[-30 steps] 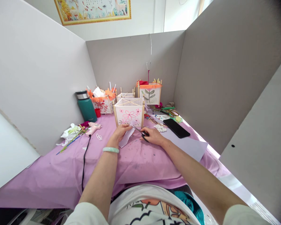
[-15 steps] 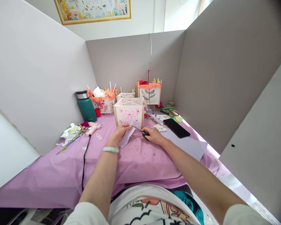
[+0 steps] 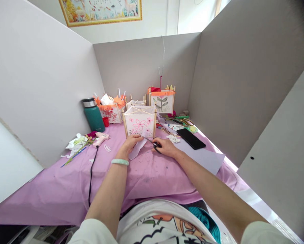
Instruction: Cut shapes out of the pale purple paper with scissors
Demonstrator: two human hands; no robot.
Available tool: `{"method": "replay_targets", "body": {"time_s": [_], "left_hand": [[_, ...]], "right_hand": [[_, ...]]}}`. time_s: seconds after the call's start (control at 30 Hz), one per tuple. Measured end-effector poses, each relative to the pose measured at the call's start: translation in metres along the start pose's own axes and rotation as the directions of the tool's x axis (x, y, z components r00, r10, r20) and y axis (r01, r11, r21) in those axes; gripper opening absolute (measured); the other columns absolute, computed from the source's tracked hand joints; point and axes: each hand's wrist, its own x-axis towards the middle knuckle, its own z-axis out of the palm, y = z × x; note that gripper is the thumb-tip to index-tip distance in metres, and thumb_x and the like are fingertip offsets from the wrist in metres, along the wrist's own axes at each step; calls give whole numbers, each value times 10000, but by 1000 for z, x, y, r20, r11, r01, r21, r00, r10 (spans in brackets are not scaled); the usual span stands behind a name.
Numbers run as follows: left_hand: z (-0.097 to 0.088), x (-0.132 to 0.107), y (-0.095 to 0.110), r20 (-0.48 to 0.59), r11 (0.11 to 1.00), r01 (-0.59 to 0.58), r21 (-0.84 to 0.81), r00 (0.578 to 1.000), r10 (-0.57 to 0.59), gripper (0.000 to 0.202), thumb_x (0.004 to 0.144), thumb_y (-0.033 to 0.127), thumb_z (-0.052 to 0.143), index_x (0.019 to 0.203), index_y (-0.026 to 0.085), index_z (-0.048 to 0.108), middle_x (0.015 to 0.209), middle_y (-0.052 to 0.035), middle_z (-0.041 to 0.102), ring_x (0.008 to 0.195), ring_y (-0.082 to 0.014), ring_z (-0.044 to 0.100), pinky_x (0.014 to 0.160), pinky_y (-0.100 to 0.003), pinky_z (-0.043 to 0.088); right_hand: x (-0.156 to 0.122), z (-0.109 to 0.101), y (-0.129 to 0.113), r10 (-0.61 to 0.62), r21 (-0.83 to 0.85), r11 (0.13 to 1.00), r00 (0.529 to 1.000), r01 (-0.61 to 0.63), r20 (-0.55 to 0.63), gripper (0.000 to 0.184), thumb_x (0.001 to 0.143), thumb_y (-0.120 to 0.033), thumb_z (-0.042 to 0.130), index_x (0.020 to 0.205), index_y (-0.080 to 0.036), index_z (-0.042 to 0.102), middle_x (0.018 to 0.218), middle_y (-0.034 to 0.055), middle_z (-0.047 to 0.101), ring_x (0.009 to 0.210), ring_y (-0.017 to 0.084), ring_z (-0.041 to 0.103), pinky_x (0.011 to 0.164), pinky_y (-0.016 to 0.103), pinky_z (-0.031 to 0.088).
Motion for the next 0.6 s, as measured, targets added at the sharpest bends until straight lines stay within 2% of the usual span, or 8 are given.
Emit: {"method": "replay_targets", "body": {"time_s": [0.47,0.6], "left_hand": [[4,-4,3,7,998,30,64,1000,-31,203,671,238,842,764,108,717,732,-101,740,613,-184,666,609,-278,505],[4,-5,4,8,998,42,53,999,-42,165,680,212,832,730,113,710,702,-98,734,590,-180,659,574,-264,495]], "right_hand": [[1,2,-3,-21,0,1000,1000,21,-19,384,798,-354,792,1132,-205,677,820,-1,709,694,134,602,643,222,359],[1,2,-2,-25,-7,1000,1000,25,-12,373,812,-346,779,1140,-205,672,829,2,714,704,138,609,658,226,370]]}}
